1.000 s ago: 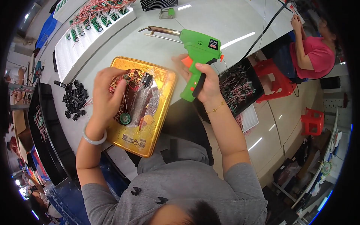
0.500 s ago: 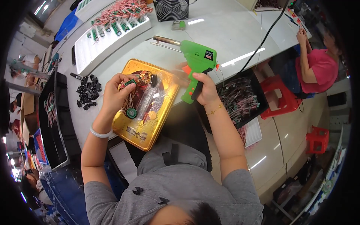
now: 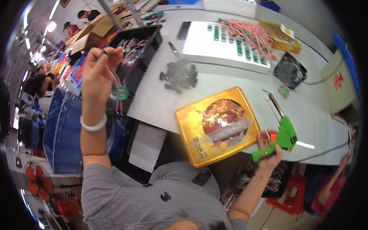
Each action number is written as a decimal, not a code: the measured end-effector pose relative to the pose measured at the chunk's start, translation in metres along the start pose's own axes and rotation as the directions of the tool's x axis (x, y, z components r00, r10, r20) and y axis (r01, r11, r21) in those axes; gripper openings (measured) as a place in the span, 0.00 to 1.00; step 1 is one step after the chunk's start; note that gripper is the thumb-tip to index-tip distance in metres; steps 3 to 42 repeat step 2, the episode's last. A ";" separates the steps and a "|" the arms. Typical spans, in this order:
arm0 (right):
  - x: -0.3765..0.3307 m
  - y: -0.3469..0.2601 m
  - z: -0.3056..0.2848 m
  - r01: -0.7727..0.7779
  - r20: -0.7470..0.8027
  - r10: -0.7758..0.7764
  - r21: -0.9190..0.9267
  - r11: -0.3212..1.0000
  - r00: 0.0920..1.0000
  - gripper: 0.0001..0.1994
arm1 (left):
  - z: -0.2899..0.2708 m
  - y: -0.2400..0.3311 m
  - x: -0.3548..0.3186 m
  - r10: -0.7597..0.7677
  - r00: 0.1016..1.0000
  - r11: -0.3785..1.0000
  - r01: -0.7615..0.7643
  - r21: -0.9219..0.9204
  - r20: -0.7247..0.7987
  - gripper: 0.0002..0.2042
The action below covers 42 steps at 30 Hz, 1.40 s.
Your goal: The person solders wires and connectors onto small circuit boards using a soldering iron gun.
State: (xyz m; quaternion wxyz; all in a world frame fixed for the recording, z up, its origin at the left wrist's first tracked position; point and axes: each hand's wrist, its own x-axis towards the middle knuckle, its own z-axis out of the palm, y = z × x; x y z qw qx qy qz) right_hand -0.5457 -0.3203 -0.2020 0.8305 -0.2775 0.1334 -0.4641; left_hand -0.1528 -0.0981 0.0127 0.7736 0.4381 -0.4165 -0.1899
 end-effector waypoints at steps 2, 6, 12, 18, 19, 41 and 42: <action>0.007 0.000 -0.006 -0.030 0.046 0.028 0.050 0.998 0.999 0.28 | -0.047 0.029 0.020 -0.074 0.997 0.992 0.072 0.106 0.013 0.05; 0.007 0.000 -0.006 -0.030 0.046 0.028 0.050 0.998 0.999 0.28 | -0.047 0.029 0.020 -0.074 0.997 0.992 0.072 0.106 0.013 0.05; 0.007 0.000 -0.006 -0.030 0.046 0.028 0.050 0.998 0.999 0.28 | -0.047 0.029 0.020 -0.074 0.997 0.992 0.072 0.106 0.013 0.05; 0.007 0.000 -0.006 -0.030 0.046 0.028 0.050 0.998 0.999 0.28 | -0.047 0.029 0.020 -0.074 0.997 0.992 0.072 0.106 0.013 0.05; 0.007 0.000 -0.006 -0.030 0.046 0.028 0.050 0.998 0.999 0.28 | -0.047 0.029 0.020 -0.074 0.997 0.992 0.072 0.106 0.013 0.05; 0.007 0.000 -0.006 -0.030 0.046 0.028 0.050 0.998 0.999 0.28 | -0.047 0.029 0.020 -0.074 0.997 0.992 0.072 0.106 0.013 0.05; 0.007 0.000 -0.006 -0.030 0.046 0.028 0.050 0.998 0.999 0.28 | -0.047 0.029 0.020 -0.074 0.997 0.992 0.072 0.106 0.013 0.05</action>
